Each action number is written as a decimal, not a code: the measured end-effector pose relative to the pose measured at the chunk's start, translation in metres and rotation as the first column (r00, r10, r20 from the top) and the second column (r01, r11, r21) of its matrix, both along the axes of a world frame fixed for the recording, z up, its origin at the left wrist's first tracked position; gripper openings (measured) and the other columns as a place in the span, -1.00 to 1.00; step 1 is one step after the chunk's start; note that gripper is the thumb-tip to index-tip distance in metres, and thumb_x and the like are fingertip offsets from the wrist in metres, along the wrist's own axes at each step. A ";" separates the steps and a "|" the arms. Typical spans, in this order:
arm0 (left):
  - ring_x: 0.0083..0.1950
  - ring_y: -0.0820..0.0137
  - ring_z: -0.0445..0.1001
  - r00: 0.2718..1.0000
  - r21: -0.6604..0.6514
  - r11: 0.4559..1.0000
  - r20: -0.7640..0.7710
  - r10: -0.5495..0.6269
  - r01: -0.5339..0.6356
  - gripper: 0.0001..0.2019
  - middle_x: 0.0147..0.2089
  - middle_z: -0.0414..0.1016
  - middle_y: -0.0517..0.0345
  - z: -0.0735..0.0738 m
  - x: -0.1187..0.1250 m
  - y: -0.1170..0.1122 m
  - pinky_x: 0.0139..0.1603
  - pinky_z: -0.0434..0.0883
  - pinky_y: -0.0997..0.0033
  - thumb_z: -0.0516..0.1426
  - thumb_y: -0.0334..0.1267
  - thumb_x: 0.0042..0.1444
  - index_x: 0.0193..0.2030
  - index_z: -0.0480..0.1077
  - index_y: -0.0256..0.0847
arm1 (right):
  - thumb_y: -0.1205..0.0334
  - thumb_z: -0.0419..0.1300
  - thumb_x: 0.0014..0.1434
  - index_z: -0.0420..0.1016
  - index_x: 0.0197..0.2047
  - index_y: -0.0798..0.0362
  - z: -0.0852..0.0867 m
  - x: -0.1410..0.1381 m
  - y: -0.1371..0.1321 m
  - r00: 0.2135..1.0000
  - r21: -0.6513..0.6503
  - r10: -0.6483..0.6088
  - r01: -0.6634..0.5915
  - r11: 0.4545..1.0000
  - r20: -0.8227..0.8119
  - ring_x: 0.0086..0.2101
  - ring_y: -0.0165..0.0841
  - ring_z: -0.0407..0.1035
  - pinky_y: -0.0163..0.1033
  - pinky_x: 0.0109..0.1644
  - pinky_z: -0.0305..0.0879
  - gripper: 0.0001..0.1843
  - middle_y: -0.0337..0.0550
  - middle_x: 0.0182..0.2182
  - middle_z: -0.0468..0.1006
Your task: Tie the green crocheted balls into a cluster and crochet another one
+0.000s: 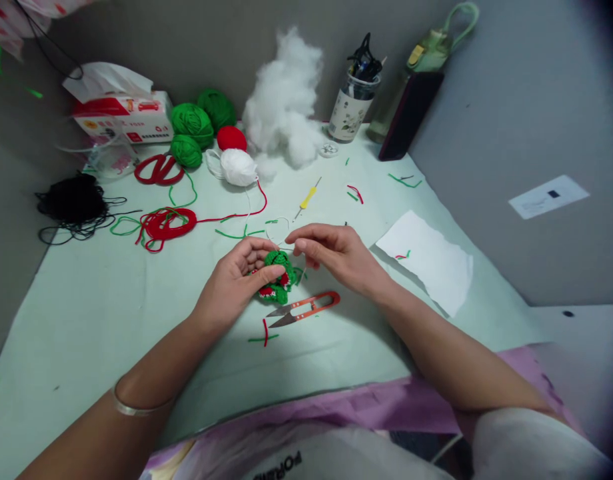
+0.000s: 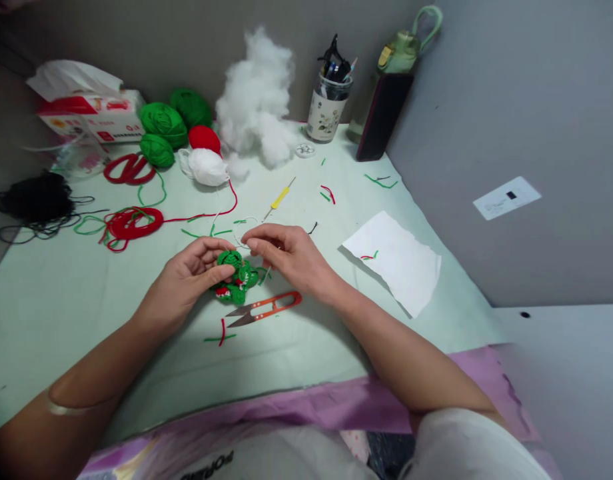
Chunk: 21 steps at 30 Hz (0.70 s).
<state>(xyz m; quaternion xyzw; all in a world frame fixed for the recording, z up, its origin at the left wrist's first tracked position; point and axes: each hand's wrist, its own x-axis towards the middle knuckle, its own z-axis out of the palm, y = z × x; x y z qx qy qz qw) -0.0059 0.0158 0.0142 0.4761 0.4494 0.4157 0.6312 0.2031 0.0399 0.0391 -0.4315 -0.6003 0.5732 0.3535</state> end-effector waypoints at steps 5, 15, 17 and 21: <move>-0.22 0.36 0.54 0.989 -0.052 0.988 0.027 -0.142 0.144 -0.69 -0.21 0.62 0.15 0.000 -0.002 0.001 -0.19 0.45 0.42 0.41 -0.12 0.09 -0.06 0.57 -0.15 | 0.09 0.45 0.14 0.65 -0.26 0.10 -0.002 0.000 0.003 0.985 -0.133 0.074 -0.095 0.987 -0.156 -0.46 -0.51 0.30 -0.36 -0.36 0.26 -0.75 -0.27 -0.44 0.56; -0.30 0.37 0.42 0.979 -0.040 0.979 0.004 -0.202 0.202 -0.71 -0.27 0.55 0.14 0.003 -0.001 0.000 -0.23 0.37 0.37 0.31 0.01 0.21 -0.07 0.63 -0.13 | 0.17 0.50 0.01 0.60 -0.39 0.11 -0.001 -0.002 0.007 0.964 -0.258 -0.093 0.026 0.966 -0.250 -0.51 -0.54 0.27 -0.38 -0.39 0.24 -0.77 -0.33 -0.54 0.47; -0.35 0.38 0.38 0.986 -0.045 0.985 0.018 -0.164 0.165 -0.71 -0.31 0.50 0.16 0.003 -0.003 0.001 -0.28 0.35 0.37 0.30 0.01 0.22 -0.08 0.64 -0.12 | 0.16 0.52 0.00 0.59 -0.39 0.10 -0.001 -0.001 0.009 0.941 -0.288 -0.167 0.079 0.954 -0.296 -0.50 -0.54 0.28 -0.39 -0.41 0.24 -0.75 -0.34 -0.54 0.45; -0.31 0.38 0.39 0.983 -0.055 0.982 0.035 -0.179 0.181 -0.72 -0.24 0.55 0.13 0.002 -0.004 0.001 -0.25 0.34 0.39 0.27 0.01 0.25 -0.07 0.65 -0.11 | 0.10 0.52 0.03 0.62 -0.34 0.11 -0.004 -0.002 0.009 0.937 -0.310 -0.139 0.035 0.950 -0.321 -0.43 -0.51 0.36 -0.40 -0.41 0.30 -0.72 -0.25 -0.43 0.54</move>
